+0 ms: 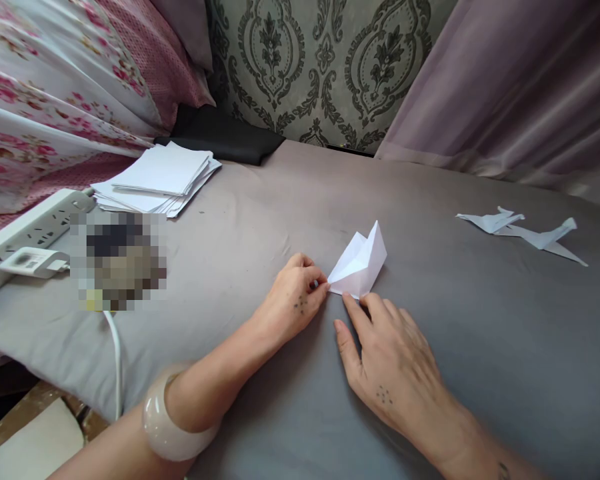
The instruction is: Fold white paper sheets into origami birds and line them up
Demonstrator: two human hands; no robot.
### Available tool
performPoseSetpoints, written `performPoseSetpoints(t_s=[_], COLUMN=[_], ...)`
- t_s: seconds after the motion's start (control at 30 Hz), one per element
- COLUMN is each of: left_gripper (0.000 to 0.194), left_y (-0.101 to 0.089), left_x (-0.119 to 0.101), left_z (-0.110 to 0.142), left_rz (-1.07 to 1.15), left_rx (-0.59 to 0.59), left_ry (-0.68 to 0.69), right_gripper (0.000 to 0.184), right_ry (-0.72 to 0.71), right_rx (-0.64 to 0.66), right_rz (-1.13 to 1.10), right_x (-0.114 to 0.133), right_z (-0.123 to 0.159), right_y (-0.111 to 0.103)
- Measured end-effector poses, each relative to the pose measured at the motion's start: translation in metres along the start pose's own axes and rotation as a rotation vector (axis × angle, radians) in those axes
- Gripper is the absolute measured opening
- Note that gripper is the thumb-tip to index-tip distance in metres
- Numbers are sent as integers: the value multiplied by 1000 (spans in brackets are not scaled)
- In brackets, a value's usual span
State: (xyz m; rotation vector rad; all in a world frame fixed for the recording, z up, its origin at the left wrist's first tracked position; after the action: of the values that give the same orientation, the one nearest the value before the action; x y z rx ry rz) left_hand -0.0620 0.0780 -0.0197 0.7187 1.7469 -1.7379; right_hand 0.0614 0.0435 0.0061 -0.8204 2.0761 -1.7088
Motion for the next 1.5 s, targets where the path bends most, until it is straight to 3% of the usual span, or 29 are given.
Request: performPoseSetpoints(t_s=[0.17, 0.4, 0.53, 1.33, 1.5], left_gripper=[16, 17, 19, 21, 20], left_y=[0, -12, -22, -19, -14], left_x=[2, 11, 15, 18, 9], left_z=[0, 0, 2, -3, -9], left_rz=[2, -11, -12, -7, -32], left_rx=[-5, -105, -171, -128, -93], left_ry=[4, -93, -162, -196, -35], right_gripper=[43, 46, 48, 65, 66], right_ry=[-27, 63, 102, 154, 172], right_rx=[11, 265, 326, 292, 205], right_rz=[88, 139, 142, 142, 45], right_x=[8, 11, 9, 25, 13], right_z=[-8, -19, -22, -16, -4], right_y=[-4, 0, 0, 11, 6])
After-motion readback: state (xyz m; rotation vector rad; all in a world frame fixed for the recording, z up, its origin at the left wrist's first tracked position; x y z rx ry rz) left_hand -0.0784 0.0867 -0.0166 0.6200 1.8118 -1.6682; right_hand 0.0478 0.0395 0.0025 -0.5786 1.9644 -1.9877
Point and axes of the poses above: each hand's wrist, its own z-axis away from the middle knuckle, its own y-axis out of the palm, x = y × z, the point moved 8 cm from there along -z, towards the middle knuckle, and after that the axes turned 4 degrees about -z, right-handed, at the moved point
